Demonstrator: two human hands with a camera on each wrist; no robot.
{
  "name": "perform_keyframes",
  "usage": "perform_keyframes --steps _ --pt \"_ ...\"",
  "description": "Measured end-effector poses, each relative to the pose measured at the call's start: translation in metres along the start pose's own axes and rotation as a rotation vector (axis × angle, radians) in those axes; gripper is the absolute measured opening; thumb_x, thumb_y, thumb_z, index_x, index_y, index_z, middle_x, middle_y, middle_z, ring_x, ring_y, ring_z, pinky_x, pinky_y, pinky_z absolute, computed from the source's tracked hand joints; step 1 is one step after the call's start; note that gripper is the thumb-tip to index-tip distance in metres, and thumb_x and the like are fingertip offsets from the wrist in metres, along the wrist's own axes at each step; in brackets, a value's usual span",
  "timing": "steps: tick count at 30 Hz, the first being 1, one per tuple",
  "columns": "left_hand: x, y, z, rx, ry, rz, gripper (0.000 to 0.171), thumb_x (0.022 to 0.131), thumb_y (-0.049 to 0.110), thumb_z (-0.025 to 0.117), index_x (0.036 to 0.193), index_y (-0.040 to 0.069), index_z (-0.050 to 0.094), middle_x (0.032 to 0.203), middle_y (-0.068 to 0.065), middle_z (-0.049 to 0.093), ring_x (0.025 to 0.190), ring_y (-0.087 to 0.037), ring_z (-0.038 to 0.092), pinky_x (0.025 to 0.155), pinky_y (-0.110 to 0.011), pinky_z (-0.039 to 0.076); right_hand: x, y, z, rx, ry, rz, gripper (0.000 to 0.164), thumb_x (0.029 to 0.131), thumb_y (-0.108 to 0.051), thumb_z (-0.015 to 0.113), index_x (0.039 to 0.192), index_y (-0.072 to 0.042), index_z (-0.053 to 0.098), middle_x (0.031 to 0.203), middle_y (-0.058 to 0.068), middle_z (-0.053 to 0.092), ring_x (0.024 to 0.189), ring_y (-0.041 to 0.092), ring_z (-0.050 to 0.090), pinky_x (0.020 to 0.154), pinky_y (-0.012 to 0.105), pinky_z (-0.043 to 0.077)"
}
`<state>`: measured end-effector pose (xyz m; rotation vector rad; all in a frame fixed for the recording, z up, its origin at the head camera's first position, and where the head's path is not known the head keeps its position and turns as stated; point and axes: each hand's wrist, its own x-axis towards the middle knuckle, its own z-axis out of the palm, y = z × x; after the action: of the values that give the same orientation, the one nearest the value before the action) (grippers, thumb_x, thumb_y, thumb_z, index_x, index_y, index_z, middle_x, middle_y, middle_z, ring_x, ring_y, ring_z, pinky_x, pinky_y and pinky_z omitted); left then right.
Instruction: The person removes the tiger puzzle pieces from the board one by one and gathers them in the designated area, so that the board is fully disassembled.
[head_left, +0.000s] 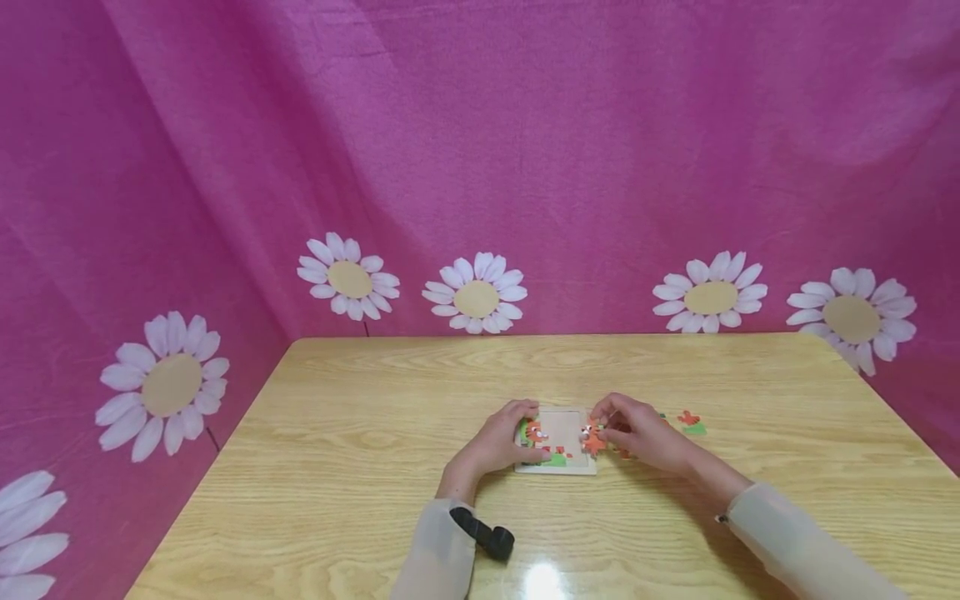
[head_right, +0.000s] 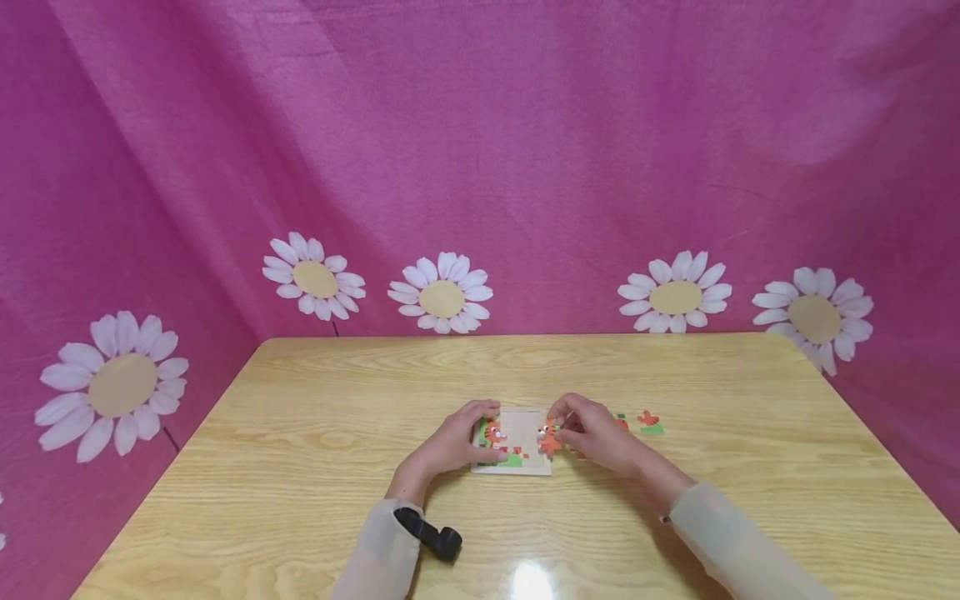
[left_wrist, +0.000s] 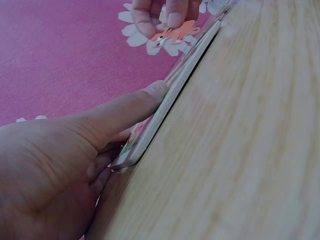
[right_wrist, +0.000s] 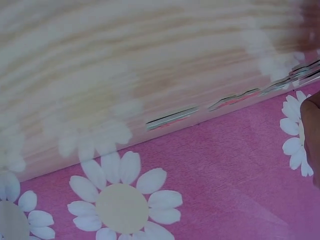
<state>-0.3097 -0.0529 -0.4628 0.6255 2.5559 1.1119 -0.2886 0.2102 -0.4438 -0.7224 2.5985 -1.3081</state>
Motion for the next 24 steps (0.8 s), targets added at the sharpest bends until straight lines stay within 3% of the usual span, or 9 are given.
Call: perform_keyframes --steps 10,24 --pt "0.001 0.000 -0.001 -0.009 0.003 0.000 0.073 0.082 0.032 0.080 0.144 0.010 0.047 0.156 -0.002 0.039 0.147 -0.025 0.033 0.122 -0.045 0.029 -0.009 0.007 -0.007 -0.061 0.032 0.013 0.017 0.092 -0.002 0.063 0.108 -0.002 0.057 0.091 0.006 0.061 0.077 0.001 0.053 0.063 0.018 0.050" --pt "0.000 -0.001 0.001 -0.001 0.012 0.009 0.073 0.082 0.032 0.080 0.143 0.009 0.048 0.155 -0.003 0.040 0.146 -0.024 0.035 0.121 -0.045 0.031 -0.023 0.012 -0.016 -0.073 0.055 0.003 0.017 0.091 0.000 0.063 0.108 -0.002 0.059 0.091 0.005 0.060 0.078 0.001 0.052 0.065 0.018 0.049"
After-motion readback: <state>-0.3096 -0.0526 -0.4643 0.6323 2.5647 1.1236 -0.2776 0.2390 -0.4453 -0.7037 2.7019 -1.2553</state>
